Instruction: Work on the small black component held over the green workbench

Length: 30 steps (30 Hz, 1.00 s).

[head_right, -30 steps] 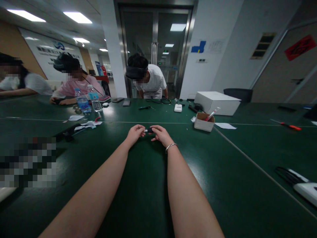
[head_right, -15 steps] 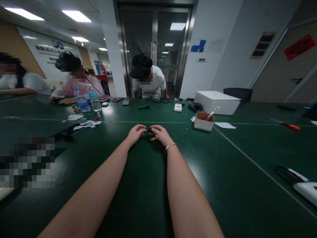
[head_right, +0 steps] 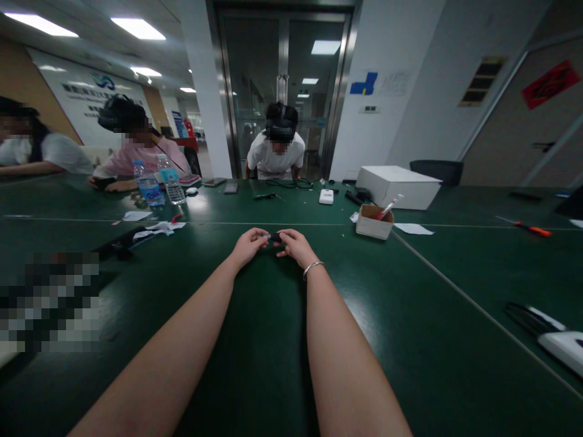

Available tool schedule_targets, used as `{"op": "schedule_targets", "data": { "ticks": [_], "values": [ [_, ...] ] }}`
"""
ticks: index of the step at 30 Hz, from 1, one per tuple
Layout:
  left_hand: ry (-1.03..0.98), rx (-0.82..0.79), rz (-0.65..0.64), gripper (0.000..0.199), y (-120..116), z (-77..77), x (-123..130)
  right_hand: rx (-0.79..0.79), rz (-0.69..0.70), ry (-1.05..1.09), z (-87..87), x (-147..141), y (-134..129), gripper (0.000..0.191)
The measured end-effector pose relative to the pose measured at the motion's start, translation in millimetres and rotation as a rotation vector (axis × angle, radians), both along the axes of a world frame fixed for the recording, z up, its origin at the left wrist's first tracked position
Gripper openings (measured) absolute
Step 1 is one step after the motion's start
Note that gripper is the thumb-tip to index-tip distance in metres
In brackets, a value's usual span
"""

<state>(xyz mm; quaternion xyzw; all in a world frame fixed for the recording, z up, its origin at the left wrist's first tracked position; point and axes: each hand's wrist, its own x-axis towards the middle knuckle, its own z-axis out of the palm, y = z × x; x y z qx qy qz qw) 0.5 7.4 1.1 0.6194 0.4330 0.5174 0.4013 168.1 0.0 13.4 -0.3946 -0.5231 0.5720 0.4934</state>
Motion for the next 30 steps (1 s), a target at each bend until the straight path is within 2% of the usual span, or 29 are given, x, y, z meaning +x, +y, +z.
{"op": "schedule_targets", "data": {
  "ticks": [4, 9, 14, 18, 23, 30],
  "values": [
    [0.21, 0.003, 0.063, 0.023, -2.2, -0.6, -1.3, -0.002, 0.006, 0.001, -0.2, 0.8, -0.8, 0.009],
    [0.451, 0.032, 0.104, 0.044, -7.5, 4.4, -2.6, 0.035, 0.06, -0.022, -2.6, 1.1, 0.5, 0.01],
    [0.344, -0.058, 0.221, 0.051, -3.3, 6.1, -4.5, 0.103, 0.039, 0.0, -4.6, 2.0, 1.6, 0.018],
    [0.244, -0.078, 0.24, 0.05, 1.5, 2.6, -4.6, 0.086, -0.008, 0.056, -3.3, 3.4, -0.5, 0.017],
    [0.304, -0.044, 0.193, 0.051, -0.1, 1.9, -3.2, 0.094, 0.071, -0.021, -0.9, 1.5, -2.9, 0.018],
    [0.412, -0.044, 0.163, 0.054, -5.4, 5.1, -1.9, 0.098, 0.092, -0.029, -2.5, 1.5, -1.0, 0.019]
  ]
}}
